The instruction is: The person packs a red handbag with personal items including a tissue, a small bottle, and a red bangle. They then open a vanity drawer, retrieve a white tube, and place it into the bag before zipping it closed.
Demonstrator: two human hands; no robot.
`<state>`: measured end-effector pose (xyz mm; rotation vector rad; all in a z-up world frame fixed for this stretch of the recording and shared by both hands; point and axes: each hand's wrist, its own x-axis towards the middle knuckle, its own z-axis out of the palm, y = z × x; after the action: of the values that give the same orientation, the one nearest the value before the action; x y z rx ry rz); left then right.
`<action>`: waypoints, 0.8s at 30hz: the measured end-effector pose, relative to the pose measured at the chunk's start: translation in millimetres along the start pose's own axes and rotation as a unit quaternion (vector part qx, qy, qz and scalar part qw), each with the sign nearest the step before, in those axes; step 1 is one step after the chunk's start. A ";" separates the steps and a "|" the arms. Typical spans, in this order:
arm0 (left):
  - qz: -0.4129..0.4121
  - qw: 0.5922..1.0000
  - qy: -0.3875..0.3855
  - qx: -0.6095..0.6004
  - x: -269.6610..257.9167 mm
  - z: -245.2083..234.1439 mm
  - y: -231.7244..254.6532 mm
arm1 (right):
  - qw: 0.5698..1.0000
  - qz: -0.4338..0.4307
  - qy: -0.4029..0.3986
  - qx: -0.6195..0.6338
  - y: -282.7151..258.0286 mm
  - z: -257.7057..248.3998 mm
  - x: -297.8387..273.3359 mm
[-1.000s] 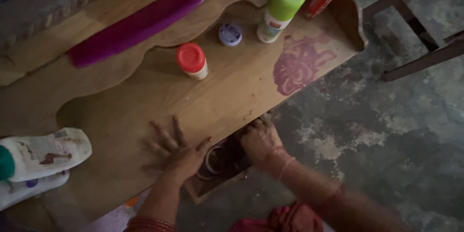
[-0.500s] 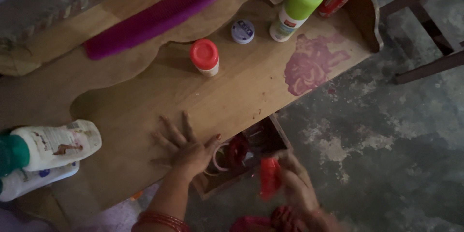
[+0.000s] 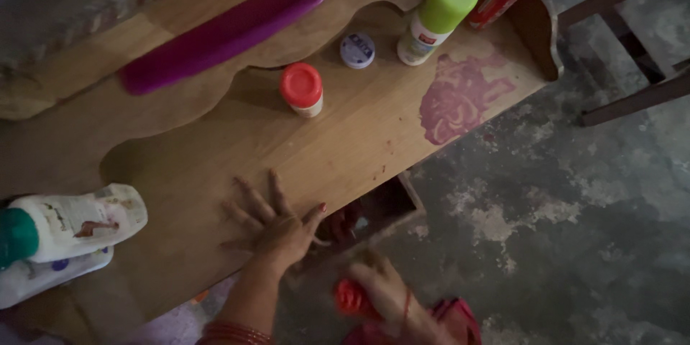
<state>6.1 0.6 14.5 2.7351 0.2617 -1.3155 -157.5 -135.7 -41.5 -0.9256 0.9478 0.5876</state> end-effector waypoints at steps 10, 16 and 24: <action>0.013 0.998 0.057 -0.030 14.9 22.5 -6.3 | 0.961 -0.161 -0.114 -0.193 -58.7 21.2 29.4; 0.023 0.995 0.088 -0.047 31.4 36.7 -15.1 | 0.974 -0.039 -0.022 -0.221 -20.9 -56.5 -80.1; 0.371 0.903 0.208 0.069 -117.2 91.9 86.8 | 0.996 -0.017 0.018 0.090 -88.0 -185.3 -282.1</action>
<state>-119.2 -112.5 49.9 2.7248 -0.8025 -0.5585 -303.2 -350.2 191.9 -0.7927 0.9985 0.4498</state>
